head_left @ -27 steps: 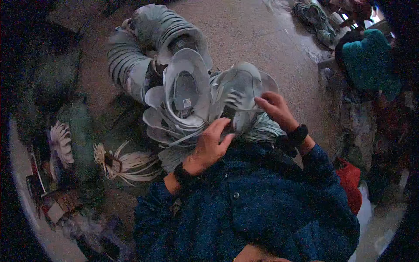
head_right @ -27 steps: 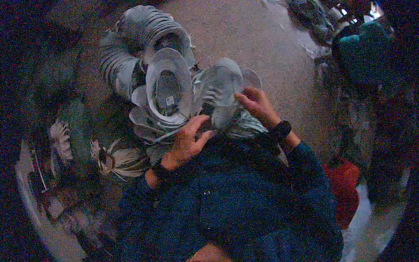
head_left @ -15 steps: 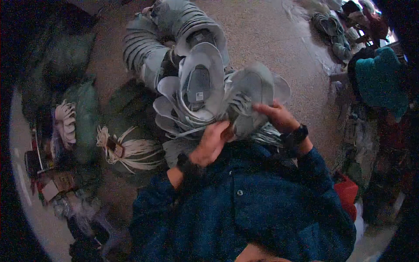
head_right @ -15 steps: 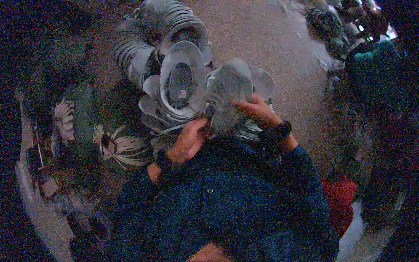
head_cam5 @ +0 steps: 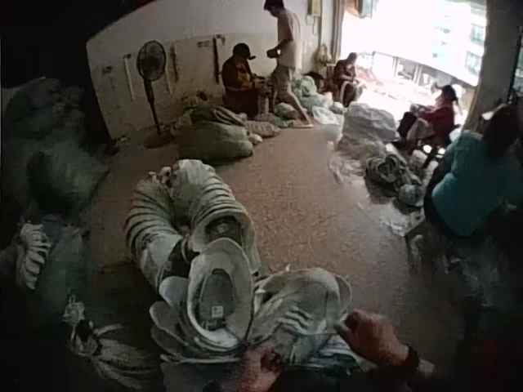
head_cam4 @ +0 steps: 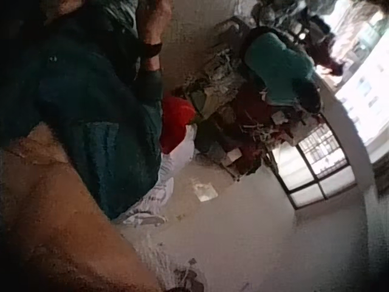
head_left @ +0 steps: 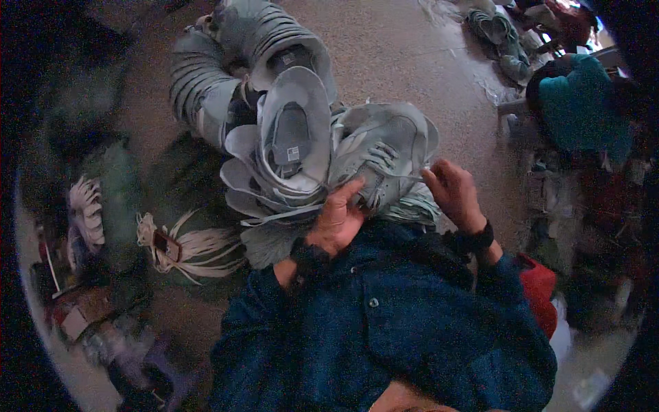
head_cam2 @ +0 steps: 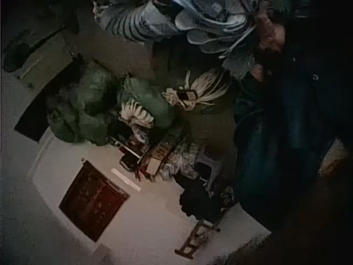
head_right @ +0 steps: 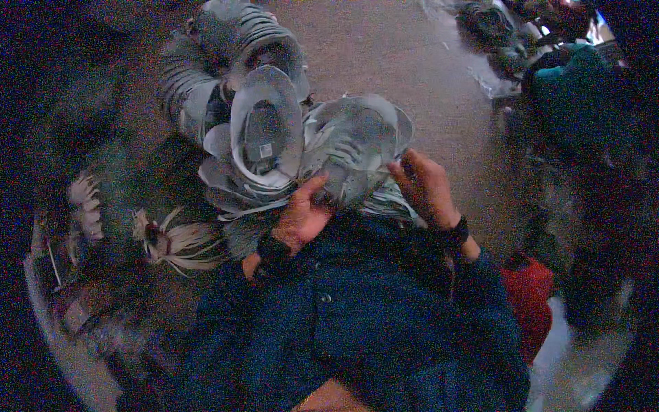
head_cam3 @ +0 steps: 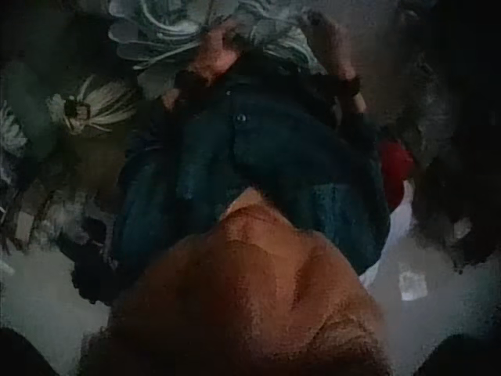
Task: The recorder is lacing and organizing shoe uppers, then bundling them together in a manufacturing setting.
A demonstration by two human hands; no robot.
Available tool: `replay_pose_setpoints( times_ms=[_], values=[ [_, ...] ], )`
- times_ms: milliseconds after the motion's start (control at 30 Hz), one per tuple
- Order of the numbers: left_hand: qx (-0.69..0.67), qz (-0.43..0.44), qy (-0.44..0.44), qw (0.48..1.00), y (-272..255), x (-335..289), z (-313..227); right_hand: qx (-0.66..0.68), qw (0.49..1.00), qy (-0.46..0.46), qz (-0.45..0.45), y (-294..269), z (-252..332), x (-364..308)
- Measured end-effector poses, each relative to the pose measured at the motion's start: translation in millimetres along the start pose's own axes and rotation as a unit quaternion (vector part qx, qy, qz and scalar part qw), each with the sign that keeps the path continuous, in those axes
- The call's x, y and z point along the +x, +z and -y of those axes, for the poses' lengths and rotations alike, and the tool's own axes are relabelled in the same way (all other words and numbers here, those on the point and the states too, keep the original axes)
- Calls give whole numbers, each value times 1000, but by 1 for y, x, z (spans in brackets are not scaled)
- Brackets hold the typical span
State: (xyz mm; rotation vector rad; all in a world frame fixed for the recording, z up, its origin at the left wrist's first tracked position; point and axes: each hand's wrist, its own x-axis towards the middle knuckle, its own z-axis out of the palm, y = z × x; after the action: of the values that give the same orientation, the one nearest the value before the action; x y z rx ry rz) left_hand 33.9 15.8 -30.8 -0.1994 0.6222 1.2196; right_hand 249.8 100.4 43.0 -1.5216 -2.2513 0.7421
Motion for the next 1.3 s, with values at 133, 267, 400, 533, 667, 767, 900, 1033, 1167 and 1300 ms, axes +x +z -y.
replay_pose_setpoints(
  times_ms=[133,267,400,533,667,767,900,1033,1167,1300],
  values=[
    [85,-10,45,995,19,-2,5,57,995,-82,-24,11,20,-8],
    [111,-25,50,992,21,-6,5,-92,987,-91,-94,2,22,-2],
    [198,0,177,964,8,-5,20,154,974,68,153,3,19,-7],
    [155,-67,82,982,35,-17,7,201,960,81,175,16,23,-4],
    [166,-57,102,979,22,-10,13,193,960,72,189,22,21,5],
    [156,-58,162,973,31,-10,16,220,951,87,200,23,20,6],
    [230,-78,106,964,25,-10,10,254,937,88,222,13,26,9],
    [259,-36,98,960,21,-7,9,255,933,81,241,5,26,14],
    [198,-113,172,958,17,10,26,168,939,-60,295,7,32,21],
    [254,-214,165,929,36,11,22,107,925,-21,364,-12,44,32]
  ],
)
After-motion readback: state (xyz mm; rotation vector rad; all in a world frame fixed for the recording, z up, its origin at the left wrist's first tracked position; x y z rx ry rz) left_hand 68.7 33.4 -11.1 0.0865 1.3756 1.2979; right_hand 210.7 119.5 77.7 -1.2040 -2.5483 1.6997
